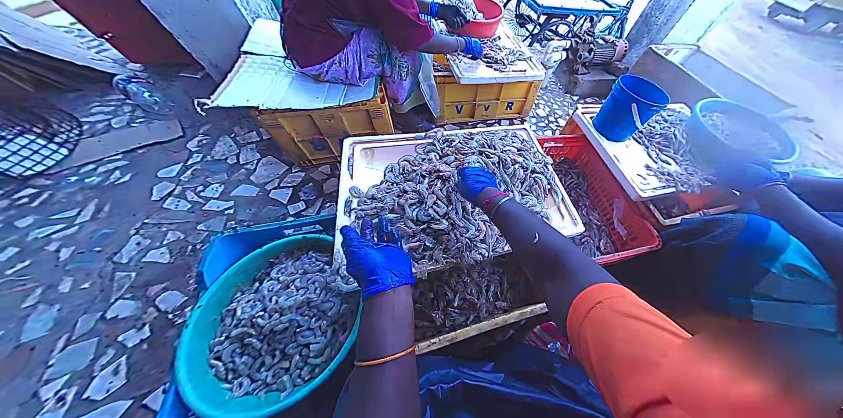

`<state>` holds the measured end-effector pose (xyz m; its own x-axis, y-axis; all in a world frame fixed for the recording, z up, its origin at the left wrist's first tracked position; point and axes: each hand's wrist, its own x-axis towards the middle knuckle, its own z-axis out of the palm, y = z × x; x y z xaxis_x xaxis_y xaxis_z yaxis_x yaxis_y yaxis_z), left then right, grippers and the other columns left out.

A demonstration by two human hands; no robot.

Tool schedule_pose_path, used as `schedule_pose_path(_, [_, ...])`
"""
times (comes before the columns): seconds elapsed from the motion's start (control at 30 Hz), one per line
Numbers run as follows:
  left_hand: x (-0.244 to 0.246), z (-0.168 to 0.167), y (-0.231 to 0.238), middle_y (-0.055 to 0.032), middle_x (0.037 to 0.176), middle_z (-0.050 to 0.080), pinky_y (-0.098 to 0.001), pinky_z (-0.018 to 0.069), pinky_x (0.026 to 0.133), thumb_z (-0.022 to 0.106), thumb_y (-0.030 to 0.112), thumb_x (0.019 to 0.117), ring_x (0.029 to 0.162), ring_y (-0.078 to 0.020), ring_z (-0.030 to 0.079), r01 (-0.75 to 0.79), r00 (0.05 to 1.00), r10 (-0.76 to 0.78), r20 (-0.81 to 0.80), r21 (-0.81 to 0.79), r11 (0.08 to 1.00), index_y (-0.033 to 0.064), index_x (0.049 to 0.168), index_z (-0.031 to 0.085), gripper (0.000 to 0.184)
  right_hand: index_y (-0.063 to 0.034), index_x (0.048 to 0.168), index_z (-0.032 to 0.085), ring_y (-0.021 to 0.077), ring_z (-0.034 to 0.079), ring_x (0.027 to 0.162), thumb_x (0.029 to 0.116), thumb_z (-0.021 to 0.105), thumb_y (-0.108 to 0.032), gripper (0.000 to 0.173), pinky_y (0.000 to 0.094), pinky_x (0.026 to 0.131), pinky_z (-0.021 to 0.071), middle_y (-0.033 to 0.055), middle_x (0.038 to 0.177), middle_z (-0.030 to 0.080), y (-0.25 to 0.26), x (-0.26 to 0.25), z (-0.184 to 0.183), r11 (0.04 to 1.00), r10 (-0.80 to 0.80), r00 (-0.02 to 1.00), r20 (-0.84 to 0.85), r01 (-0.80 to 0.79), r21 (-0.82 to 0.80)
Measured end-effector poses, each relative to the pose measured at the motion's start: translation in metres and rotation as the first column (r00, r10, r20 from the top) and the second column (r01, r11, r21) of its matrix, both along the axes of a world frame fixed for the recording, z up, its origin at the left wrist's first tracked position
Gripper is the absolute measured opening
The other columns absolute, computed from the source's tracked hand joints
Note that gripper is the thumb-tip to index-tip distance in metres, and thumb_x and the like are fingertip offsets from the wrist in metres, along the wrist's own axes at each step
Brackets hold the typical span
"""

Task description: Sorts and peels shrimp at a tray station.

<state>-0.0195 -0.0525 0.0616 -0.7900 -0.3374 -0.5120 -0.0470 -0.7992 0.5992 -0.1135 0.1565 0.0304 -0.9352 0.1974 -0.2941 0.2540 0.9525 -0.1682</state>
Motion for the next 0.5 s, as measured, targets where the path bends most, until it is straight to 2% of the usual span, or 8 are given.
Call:
schedule_pose_path(0.03, [-0.003, 0.000, -0.002, -0.0147, 0.155, 0.041, -0.0449, 0.0476, 0.102, 0.027, 0.039, 0.1137, 0.131, -0.0258, 0.053, -0.004, 1.000, 0.003, -0.024, -0.035, 0.999, 0.0148, 0.158, 0.025, 0.051, -0.0040, 0.111, 0.070, 0.0398, 0.068, 0.107, 0.0950, 0.064, -0.027, 0.029, 0.0633, 0.084, 0.0535, 0.0206, 0.113, 0.071, -0.006, -0.005, -0.006, 0.999, -0.003, 1.000, 0.016, 0.002, 0.043])
schedule_pose_path(0.13, [-0.006, -0.003, -0.002, -0.0120, 0.150, 0.049, -0.0392, 0.0485, 0.097, 0.030, 0.034, 0.1136, 0.124, -0.0203, 0.057, 0.063, 0.997, -0.067, -0.045, -0.091, 0.994, 0.0128, 0.155, 0.032, 0.047, 0.0008, 0.118, 0.068, 0.0415, 0.063, 0.117, 0.0976, 0.058, -0.018, 0.030, 0.0641, 0.091, 0.0500, 0.0226, 0.125, 0.067, -0.029, 0.000, 0.003, 0.994, 0.020, 0.990, 0.141, -0.035, 0.103])
schedule_pose_path(0.23, [-0.006, -0.007, 0.004, -0.0099, 0.146, 0.053, -0.0359, 0.0483, 0.098, 0.034, 0.031, 0.1130, 0.122, -0.0176, 0.058, 0.191, 0.979, -0.195, -0.050, -0.088, 0.978, 0.0091, 0.150, 0.041, 0.043, 0.0044, 0.113, 0.067, 0.0431, 0.063, 0.116, 0.0953, 0.060, -0.013, 0.026, 0.0639, 0.088, 0.0507, 0.0253, 0.123, 0.066, -0.031, 0.019, 0.004, 0.983, 0.098, 0.976, 0.195, -0.125, 0.133])
schedule_pose_path(0.33, [-0.006, -0.007, 0.010, -0.0063, 0.142, 0.058, -0.0349, 0.0502, 0.096, 0.034, 0.030, 0.1125, 0.119, -0.0153, 0.061, 0.342, 0.934, -0.352, -0.061, -0.132, 0.930, 0.0105, 0.147, 0.048, 0.042, 0.0046, 0.109, 0.068, 0.0444, 0.063, 0.113, 0.0925, 0.064, -0.016, 0.027, 0.0646, 0.086, 0.0515, 0.0262, 0.119, 0.066, -0.015, 0.043, 0.003, 0.974, 0.167, 0.974, 0.150, -0.186, 0.126])
schedule_pose_path(0.43, [0.004, -0.007, 0.028, -0.0089, 0.141, 0.061, -0.0352, 0.0514, 0.094, 0.039, 0.022, 0.1117, 0.119, -0.0162, 0.062, 0.472, 0.844, -0.531, -0.079, -0.363, 0.804, 0.0077, 0.146, 0.052, 0.039, 0.0012, 0.116, 0.068, 0.0424, 0.064, 0.115, 0.0996, 0.051, -0.010, 0.026, 0.0612, 0.091, 0.0516, 0.0241, 0.120, 0.067, 0.012, 0.069, 0.012, 0.984, 0.150, 0.989, -0.021, -0.147, 0.099])
schedule_pose_path(0.5, [0.014, -0.008, 0.044, -0.0106, 0.149, 0.056, -0.0327, 0.0500, 0.102, 0.052, 0.010, 0.1058, 0.128, -0.0156, 0.059, 0.485, 0.737, -0.670, -0.090, -0.621, 0.616, 0.0041, 0.147, 0.051, 0.042, -0.0040, 0.120, 0.068, 0.0377, 0.065, 0.116, 0.1027, 0.049, -0.015, 0.028, 0.0572, 0.096, 0.0514, 0.0194, 0.119, 0.070, 0.025, 0.091, 0.027, 0.992, 0.124, 0.981, -0.146, -0.119, 0.043])
